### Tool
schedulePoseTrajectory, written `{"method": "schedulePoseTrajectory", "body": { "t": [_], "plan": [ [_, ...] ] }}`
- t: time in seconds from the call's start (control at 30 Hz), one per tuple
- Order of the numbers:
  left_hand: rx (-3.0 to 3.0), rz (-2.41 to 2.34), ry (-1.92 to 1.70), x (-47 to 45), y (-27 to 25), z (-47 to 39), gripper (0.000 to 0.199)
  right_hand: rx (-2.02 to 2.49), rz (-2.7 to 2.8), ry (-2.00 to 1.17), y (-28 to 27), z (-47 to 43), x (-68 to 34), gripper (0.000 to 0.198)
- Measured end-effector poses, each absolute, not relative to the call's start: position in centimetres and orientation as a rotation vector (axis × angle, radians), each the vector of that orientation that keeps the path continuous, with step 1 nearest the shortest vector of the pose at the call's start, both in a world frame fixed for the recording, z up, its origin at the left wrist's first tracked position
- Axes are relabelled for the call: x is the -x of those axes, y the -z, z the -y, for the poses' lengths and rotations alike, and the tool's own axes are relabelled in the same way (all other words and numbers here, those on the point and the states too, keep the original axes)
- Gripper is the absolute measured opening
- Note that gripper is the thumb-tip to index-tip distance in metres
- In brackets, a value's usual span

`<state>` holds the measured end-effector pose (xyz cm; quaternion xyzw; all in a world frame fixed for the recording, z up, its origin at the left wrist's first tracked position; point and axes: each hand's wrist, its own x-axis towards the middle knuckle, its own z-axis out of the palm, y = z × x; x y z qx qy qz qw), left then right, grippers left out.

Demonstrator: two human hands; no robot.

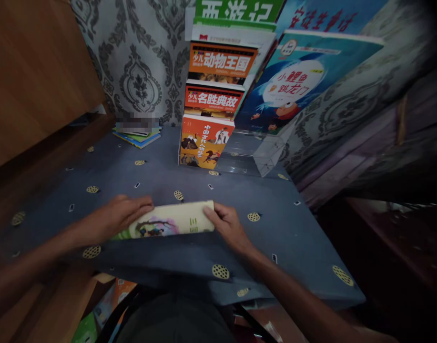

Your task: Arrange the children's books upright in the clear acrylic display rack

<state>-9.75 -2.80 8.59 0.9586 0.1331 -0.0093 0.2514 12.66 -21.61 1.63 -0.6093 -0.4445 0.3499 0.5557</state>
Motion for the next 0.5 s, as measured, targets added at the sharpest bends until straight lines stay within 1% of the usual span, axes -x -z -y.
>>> {"method": "schedulePoseTrajectory", "body": {
  "t": [0.07,0.17,0.27,0.4,0.5],
  "plan": [
    [-2.553,-0.346,-0.001,8.3,-9.5,1.2,0.041,1.390,0.929,-0.826,-1.8,21.0,-12.7,0.048],
    [-2.445,-0.301,-0.003,6.1,-9.7,-1.6,0.041,1.326,0.825,-0.860,-1.7,20.2,-12.8,0.043],
    [-2.312,-0.293,0.099,4.4,-8.9,-3.8,0.042,1.343,0.816,-0.851,-1.3,19.7,-13.0,0.042],
    [-2.227,-0.306,0.148,3.3,-7.7,-5.5,0.045,1.391,0.776,-0.797,-1.1,18.4,-13.5,0.045],
    [-2.225,-0.337,0.148,2.9,-7.1,-6.2,0.046,1.379,0.734,-0.849,-0.5,17.0,-14.1,0.050]
  ]
}}
